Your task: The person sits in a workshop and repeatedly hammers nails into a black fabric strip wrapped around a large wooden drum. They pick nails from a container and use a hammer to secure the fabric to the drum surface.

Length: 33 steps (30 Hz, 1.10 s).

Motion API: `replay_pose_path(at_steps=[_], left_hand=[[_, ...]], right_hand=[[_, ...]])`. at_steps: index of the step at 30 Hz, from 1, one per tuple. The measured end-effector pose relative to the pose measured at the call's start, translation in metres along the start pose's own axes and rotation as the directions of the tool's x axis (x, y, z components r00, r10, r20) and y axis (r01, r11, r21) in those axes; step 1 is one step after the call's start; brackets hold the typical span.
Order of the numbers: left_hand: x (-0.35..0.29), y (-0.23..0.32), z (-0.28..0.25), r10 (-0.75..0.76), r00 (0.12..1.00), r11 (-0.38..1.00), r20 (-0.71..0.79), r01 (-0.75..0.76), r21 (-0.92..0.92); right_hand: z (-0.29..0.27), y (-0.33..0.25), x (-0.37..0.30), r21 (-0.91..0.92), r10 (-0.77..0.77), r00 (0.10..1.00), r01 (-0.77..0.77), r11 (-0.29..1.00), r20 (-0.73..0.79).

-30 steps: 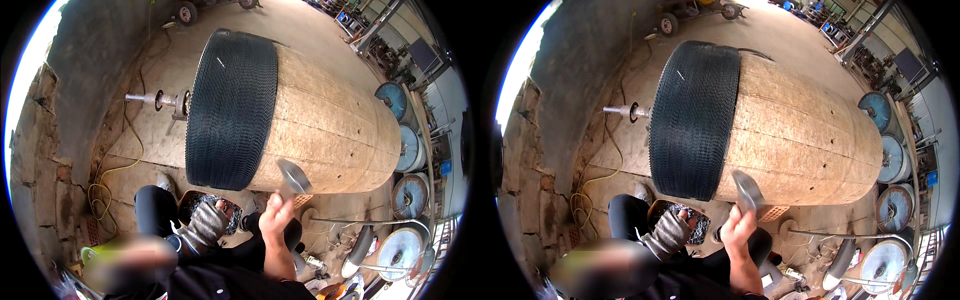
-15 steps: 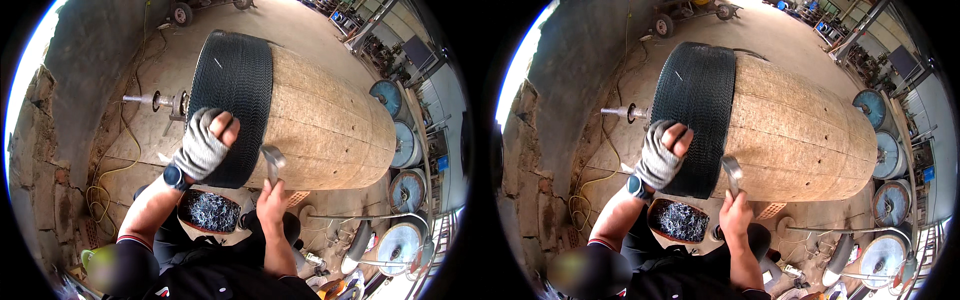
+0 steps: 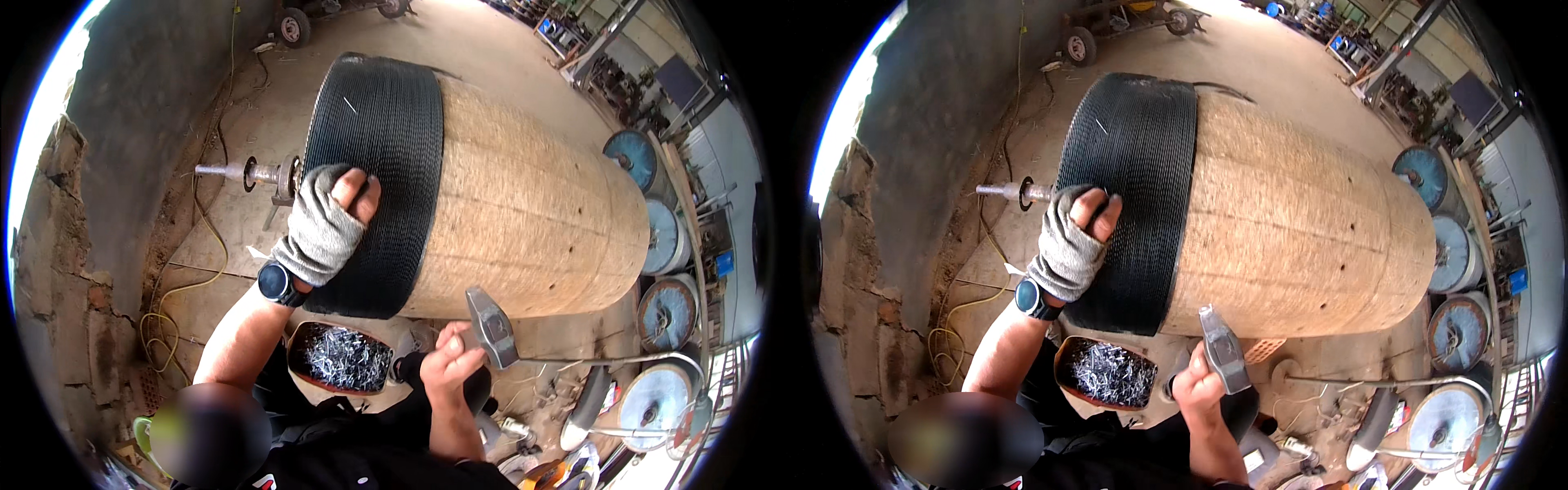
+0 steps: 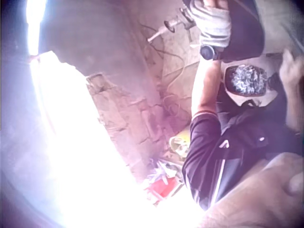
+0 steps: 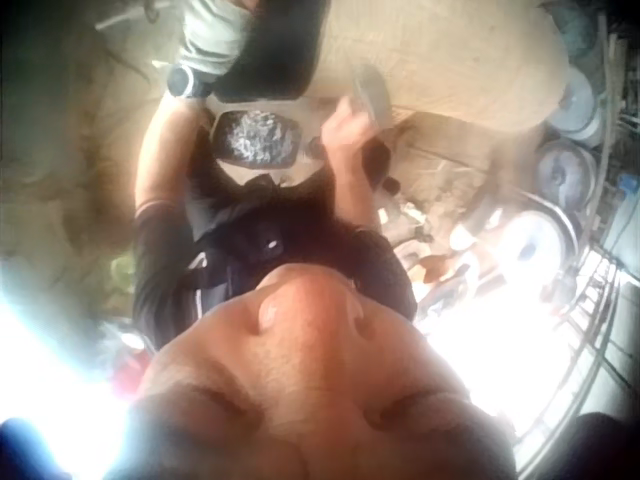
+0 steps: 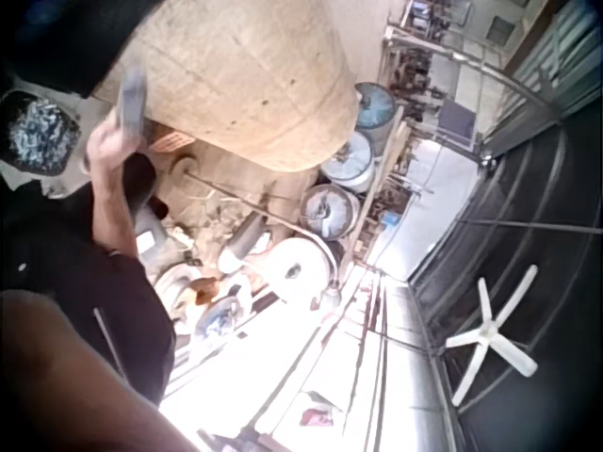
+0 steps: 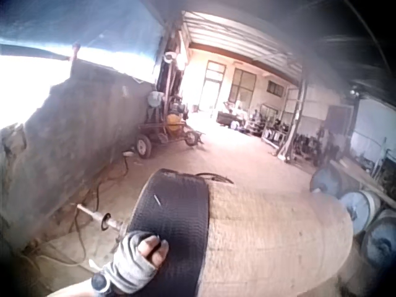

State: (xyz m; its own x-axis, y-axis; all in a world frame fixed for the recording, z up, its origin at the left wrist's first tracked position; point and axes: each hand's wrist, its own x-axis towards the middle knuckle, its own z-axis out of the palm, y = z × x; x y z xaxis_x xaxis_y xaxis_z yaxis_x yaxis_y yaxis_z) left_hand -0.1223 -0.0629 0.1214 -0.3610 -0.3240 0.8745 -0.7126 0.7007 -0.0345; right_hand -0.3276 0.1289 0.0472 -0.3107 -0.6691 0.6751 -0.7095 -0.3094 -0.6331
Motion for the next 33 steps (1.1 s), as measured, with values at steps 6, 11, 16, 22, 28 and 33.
replay_pose_path(at_steps=[6,11,16,22,28,33], left_hand=[[0.011,-0.005,-0.005,-0.005,1.0,0.999,0.023,0.005,0.04],[0.025,-0.002,0.001,-0.07,0.996,0.997,0.06,0.069,0.018],[-0.009,0.078,-0.011,-0.002,1.0,0.94,0.014,0.007,-0.34],[-0.037,0.106,0.002,-0.182,0.953,0.882,0.243,0.268,-0.388],[-0.012,0.105,-0.008,-0.184,0.927,0.863,0.325,0.311,-0.399],[-0.003,0.115,0.006,-0.263,0.923,0.913,0.282,0.332,-0.235]], right_hand=[[-0.003,-0.009,-0.003,-0.058,0.293,0.953,-0.289,0.956,0.078],[0.0,0.016,-0.015,-0.265,0.048,0.998,-0.034,0.964,0.046],[0.005,0.019,-0.022,-0.182,0.299,0.948,-0.277,0.944,0.11],[-0.006,0.013,-0.028,-0.15,0.371,0.918,-0.351,0.924,0.14],[-0.004,0.014,-0.025,-0.159,0.324,0.937,-0.302,0.94,0.133],[-0.006,0.001,-0.016,-0.126,0.312,0.934,-0.293,0.948,0.174]])
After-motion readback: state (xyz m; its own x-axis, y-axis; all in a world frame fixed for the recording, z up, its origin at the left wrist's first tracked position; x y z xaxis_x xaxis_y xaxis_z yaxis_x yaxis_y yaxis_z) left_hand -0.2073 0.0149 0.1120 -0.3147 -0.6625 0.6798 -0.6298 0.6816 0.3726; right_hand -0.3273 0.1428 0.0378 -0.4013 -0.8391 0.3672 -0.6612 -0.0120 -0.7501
